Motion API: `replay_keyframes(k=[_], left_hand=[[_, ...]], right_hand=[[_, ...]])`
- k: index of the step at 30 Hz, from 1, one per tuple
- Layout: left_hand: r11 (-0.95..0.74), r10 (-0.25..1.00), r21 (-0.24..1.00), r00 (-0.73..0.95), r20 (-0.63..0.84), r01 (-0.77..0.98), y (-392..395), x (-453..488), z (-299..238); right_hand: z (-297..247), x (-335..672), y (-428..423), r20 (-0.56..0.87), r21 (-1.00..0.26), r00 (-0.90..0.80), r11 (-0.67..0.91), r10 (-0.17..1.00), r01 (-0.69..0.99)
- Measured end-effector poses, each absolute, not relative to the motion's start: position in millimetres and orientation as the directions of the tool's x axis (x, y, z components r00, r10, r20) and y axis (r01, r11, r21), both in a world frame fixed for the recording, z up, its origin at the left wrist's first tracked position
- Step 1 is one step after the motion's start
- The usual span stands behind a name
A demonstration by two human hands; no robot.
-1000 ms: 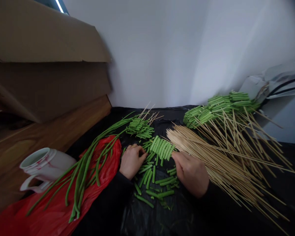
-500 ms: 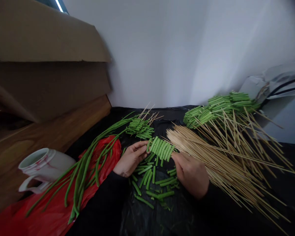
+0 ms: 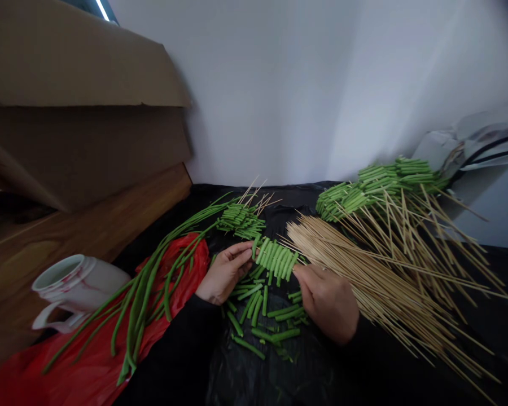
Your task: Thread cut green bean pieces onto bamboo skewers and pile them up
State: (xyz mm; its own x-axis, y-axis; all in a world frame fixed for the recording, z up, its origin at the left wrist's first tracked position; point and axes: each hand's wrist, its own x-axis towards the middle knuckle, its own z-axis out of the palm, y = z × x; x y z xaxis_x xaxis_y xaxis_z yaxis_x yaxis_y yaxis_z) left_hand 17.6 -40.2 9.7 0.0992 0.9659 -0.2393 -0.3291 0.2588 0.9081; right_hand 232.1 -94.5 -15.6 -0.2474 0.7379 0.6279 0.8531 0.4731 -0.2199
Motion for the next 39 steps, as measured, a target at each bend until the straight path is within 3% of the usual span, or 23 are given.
replay_keyframes(k=[31,39], left_hand=[[0.278,0.961,0.916,0.077,-0.267,-0.291,-39.6,18.2,9.3],[0.329,0.944,0.87,0.117,-0.308,-0.367,-40.4,15.1,13.2]], right_hand=[[-19.3,229.5,-96.6,0.583,-0.245,-0.279,0.492,0.763,0.835],[-17.3,227.4,-97.9,0.623,-0.28,-0.263,0.524,0.737,0.804]])
